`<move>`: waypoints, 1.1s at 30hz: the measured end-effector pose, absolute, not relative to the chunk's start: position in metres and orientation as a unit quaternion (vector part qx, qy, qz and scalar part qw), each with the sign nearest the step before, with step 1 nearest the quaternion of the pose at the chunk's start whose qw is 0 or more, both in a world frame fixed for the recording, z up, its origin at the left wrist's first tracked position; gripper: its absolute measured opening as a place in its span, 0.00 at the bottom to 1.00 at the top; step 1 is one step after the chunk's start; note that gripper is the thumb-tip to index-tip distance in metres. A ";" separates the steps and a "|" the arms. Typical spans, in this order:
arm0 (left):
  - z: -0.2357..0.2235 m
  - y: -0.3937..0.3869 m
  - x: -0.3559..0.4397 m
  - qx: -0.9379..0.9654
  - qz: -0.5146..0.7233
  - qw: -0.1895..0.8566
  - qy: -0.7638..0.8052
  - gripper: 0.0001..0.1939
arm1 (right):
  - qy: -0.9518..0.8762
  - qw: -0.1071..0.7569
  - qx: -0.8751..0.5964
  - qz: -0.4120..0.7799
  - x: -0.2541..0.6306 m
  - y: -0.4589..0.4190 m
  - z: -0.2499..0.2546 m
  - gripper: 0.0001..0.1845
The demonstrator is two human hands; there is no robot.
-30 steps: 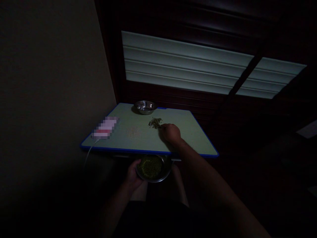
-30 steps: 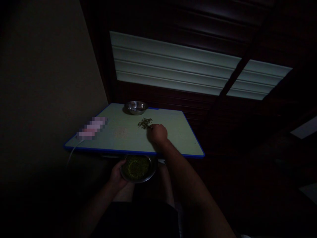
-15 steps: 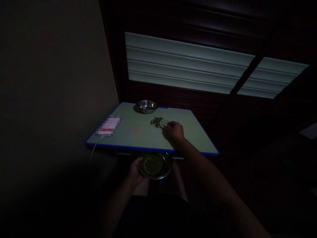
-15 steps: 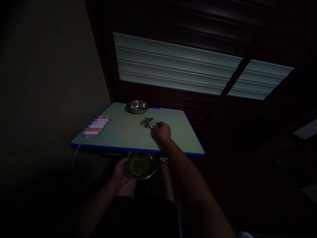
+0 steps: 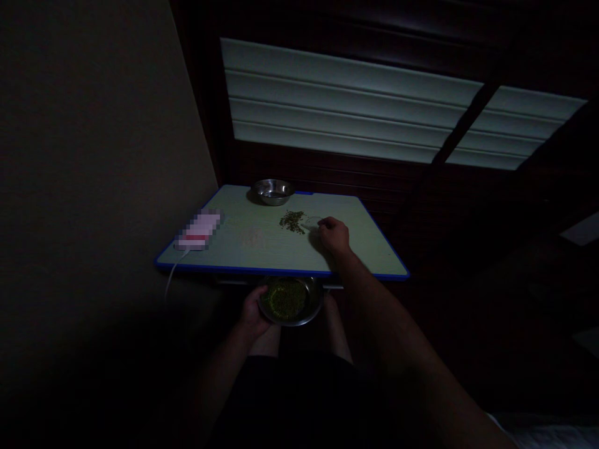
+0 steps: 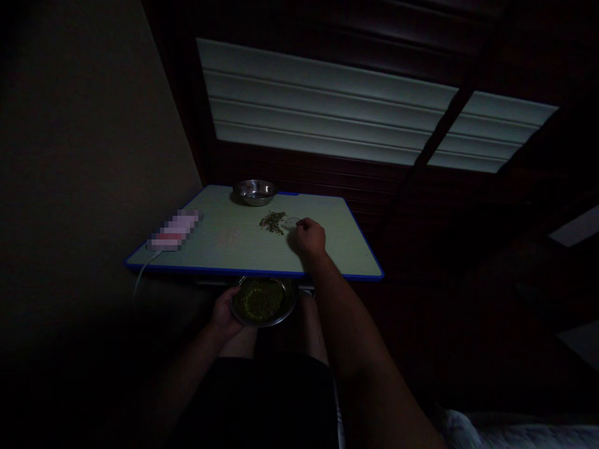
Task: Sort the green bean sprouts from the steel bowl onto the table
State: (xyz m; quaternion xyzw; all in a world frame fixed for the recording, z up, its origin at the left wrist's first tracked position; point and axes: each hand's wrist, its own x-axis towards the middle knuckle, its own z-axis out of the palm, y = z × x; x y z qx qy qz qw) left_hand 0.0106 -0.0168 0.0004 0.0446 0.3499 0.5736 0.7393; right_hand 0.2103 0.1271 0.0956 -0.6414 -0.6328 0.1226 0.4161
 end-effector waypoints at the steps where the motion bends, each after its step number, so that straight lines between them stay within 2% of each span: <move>1: 0.001 -0.017 0.010 0.043 0.573 0.739 0.350 0.14 | -0.630 0.415 -0.645 0.115 0.211 0.127 0.096 0.15; 7: 0.005 -0.018 0.008 0.033 0.571 0.742 0.349 0.12 | -0.596 0.382 -0.702 0.079 0.215 0.135 0.101 0.16; 16: 0.000 -0.016 0.008 0.028 0.562 0.749 0.348 0.12 | -0.661 0.282 -0.694 0.044 0.215 0.165 0.101 0.16; 24: -0.001 -0.016 0.006 0.041 0.564 0.751 0.341 0.13 | -0.706 0.310 -0.634 0.061 0.217 0.159 0.095 0.12; 33: 0.004 -0.017 0.006 0.038 0.567 0.747 0.345 0.14 | -0.715 0.327 -0.613 0.082 0.217 0.136 0.098 0.12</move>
